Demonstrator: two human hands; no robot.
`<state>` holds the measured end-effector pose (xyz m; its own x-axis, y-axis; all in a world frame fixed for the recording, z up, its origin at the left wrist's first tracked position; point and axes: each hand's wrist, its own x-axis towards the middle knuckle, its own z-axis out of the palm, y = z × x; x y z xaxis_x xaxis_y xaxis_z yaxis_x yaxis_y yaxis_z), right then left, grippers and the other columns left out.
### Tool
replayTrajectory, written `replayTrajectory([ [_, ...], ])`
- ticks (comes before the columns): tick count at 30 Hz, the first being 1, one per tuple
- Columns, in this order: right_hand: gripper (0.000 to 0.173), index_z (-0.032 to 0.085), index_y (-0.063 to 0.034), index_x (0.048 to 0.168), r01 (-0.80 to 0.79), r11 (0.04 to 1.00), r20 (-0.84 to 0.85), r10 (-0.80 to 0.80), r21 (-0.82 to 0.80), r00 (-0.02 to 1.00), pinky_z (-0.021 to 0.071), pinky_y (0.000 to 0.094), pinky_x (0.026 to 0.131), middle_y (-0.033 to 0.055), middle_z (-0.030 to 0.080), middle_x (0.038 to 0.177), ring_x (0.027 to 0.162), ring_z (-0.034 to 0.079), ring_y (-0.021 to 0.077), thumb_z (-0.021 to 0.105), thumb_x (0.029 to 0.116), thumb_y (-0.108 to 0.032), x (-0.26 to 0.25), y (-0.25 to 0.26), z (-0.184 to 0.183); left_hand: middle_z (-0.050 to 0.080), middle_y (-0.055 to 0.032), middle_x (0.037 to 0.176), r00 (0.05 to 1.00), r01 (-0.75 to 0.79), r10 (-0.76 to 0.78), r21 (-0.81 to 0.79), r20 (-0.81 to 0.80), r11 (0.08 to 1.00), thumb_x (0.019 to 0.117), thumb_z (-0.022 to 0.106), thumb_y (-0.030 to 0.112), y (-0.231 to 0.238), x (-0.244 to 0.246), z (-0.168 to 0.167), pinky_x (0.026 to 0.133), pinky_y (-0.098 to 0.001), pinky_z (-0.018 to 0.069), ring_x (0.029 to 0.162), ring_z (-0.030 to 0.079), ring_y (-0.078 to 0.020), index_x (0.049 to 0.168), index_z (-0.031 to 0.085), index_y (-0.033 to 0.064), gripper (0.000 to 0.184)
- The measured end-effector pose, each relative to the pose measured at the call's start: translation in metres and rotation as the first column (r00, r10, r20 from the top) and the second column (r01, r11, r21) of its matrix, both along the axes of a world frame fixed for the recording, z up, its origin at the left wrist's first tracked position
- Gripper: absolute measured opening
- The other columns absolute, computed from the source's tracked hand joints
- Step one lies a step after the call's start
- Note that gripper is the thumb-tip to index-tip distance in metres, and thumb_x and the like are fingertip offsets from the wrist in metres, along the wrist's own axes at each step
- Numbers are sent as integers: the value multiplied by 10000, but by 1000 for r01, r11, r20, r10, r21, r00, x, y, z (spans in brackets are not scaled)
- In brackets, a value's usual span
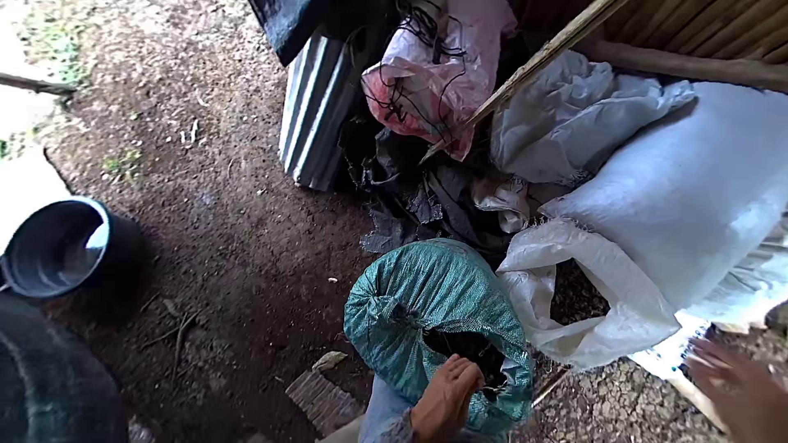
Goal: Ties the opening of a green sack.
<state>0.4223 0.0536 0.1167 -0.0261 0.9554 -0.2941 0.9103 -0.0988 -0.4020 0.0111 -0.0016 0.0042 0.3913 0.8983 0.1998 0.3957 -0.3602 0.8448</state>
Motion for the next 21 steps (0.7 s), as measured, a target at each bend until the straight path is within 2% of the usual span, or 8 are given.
replayTrajectory([
  [2, 402, 659, 31, 1298, -372, 872, -285, 463, 320, 839, 528, 469, 1036, 209, 674, 1292, 1209, 650, 321, 653, 960, -186, -118, 64, -77, 642, -111, 796, 981, -186, 188, -37, 57, 982, 1035, 476, 67, -6, 12, 9, 820, -303, 525, 788, 642, -201, 898, 631, 11, 214],
  [4, 444, 649, -42, 1350, -674, 600, -314, 800, 431, 512, 446, 466, 1144, 135, 643, 1385, 1335, 577, 286, 654, 976, -280, -215, 70, -121, 633, -102, 796, 908, -381, 398, -135, 133, 915, 1055, 467, 94, -14, 10, 15, 803, -269, 522, 789, 629, -143, 903, 628, -19, 249],
  [6, 374, 697, 0, 1196, -757, 398, -379, 900, 518, 214, 435, 478, 1142, 177, 692, 1248, 1251, 629, 322, 685, 952, -282, -270, 57, -152, 609, 11, 757, 767, -544, 606, -289, 208, 788, 1055, 458, 118, -20, 2, 18, 718, -186, 508, 726, 584, 4, 901, 646, -16, 277],
  [8, 252, 718, 10, 938, -751, 399, -501, 859, 526, 106, 553, 432, 940, 181, 702, 966, 989, 693, 320, 742, 868, -231, -294, 44, -160, 563, 126, 732, 618, -589, 731, -447, 288, 673, 1061, 426, 135, -26, 4, 16, 690, -159, 488, 692, 540, 68, 900, 637, 59, 276],
  [10, 191, 732, 19, 823, -728, 478, -590, 798, 492, 125, 537, 449, 786, 163, 679, 809, 822, 679, 310, 739, 816, -172, -297, 26, -159, 577, 149, 727, 518, -572, 781, -538, 348, 619, 1065, 426, 134, -34, 13, 11, 681, -172, 506, 675, 552, 61, 921, 656, 97, 274],
  [12, 159, 718, 2, 755, -653, 588, -619, 752, 477, 225, 527, 415, 757, 127, 674, 746, 757, 670, 260, 703, 814, -145, -286, 2, -166, 582, 137, 733, 483, -527, 791, -597, 374, 605, 1061, 429, 141, -44, 26, 2, 689, -194, 509, 681, 558, 40, 915, 659, 106, 275],
  [14, 177, 688, -1, 714, -568, 660, -626, 721, 491, 297, 527, 371, 764, 115, 661, 718, 731, 657, 230, 677, 823, -140, -281, -21, -175, 620, 104, 774, 496, -507, 785, -610, 371, 609, 1050, 442, 121, -58, 31, -3, 722, -202, 524, 719, 583, 35, 943, 680, 44, 272],
  [21, 216, 672, -15, 686, -541, 650, -543, 754, 534, 371, 516, 368, 752, 107, 642, 693, 699, 639, 232, 659, 839, -167, -277, -76, -190, 614, 79, 763, 563, -500, 736, -555, 376, 665, 1046, 457, 90, -109, 32, -24, 716, -180, 507, 718, 569, 46, 906, 674, 4, 272],
])
